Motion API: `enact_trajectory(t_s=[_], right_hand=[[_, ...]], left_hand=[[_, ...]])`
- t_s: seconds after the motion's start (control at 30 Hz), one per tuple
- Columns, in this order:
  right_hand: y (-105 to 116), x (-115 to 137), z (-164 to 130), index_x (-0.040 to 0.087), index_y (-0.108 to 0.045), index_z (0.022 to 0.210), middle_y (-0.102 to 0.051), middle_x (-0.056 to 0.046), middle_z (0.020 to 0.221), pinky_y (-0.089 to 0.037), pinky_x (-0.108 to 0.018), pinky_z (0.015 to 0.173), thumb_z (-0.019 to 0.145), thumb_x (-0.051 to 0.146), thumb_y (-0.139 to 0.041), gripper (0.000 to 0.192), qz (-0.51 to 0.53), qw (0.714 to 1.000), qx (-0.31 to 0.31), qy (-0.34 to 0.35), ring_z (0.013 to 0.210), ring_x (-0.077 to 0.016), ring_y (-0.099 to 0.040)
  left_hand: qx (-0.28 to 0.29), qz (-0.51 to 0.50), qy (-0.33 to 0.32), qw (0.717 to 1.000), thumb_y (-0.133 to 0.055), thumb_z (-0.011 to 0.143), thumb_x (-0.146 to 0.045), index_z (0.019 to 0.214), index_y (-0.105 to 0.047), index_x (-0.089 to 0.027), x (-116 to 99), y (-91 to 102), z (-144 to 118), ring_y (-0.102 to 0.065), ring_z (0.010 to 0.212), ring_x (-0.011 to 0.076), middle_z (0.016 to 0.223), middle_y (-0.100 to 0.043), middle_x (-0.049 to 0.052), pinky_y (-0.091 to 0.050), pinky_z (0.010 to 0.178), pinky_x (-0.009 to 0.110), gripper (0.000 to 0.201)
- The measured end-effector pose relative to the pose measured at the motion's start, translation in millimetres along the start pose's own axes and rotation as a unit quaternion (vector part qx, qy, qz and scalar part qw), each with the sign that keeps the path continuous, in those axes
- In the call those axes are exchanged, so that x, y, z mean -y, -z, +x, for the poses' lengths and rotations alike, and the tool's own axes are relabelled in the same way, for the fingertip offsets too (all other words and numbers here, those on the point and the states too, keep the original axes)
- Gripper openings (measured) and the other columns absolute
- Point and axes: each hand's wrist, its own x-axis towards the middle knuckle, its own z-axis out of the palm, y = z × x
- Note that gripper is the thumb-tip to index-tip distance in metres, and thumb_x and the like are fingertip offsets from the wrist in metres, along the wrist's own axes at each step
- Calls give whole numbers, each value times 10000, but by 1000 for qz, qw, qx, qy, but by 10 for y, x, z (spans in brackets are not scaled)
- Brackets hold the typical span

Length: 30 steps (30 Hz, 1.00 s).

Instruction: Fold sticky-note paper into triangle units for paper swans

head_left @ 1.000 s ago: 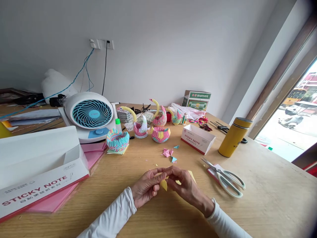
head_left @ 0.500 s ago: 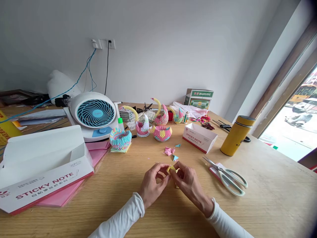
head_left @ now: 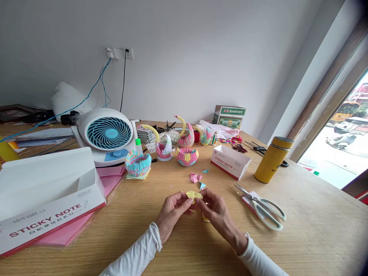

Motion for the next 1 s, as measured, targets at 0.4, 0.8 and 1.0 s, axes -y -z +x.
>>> enact_trajectory(t_s=[0.4,0.8,1.0], right_hand=[[8,-25,8,168,-584,799,-533,17,636,-365,-197,441,800,506,-653,345,56,997,32,-32,511,-97,-430],[-16,-30,15,160,-591,823,-458,42,590,-289,-189,397,742,559,-685,418,74,996,14,-48,470,-83,-369],[-32,45,-4,174,-561,795,-483,24,619,-347,-201,411,776,588,-626,420,64,997,21,-39,489,-94,-396]], left_hand=[[18,-4,0,1000,-741,750,-351,882,-671,-104,4,-4,1,-691,770,198,893,-736,104,-515,675,261,289],[33,32,-11,999,-694,776,-423,805,-651,-124,49,-27,4,-700,692,200,821,-730,78,-525,610,264,303],[9,36,-7,999,-687,770,-440,750,-648,-143,8,-58,-19,-696,644,197,722,-705,36,-523,601,266,301]])
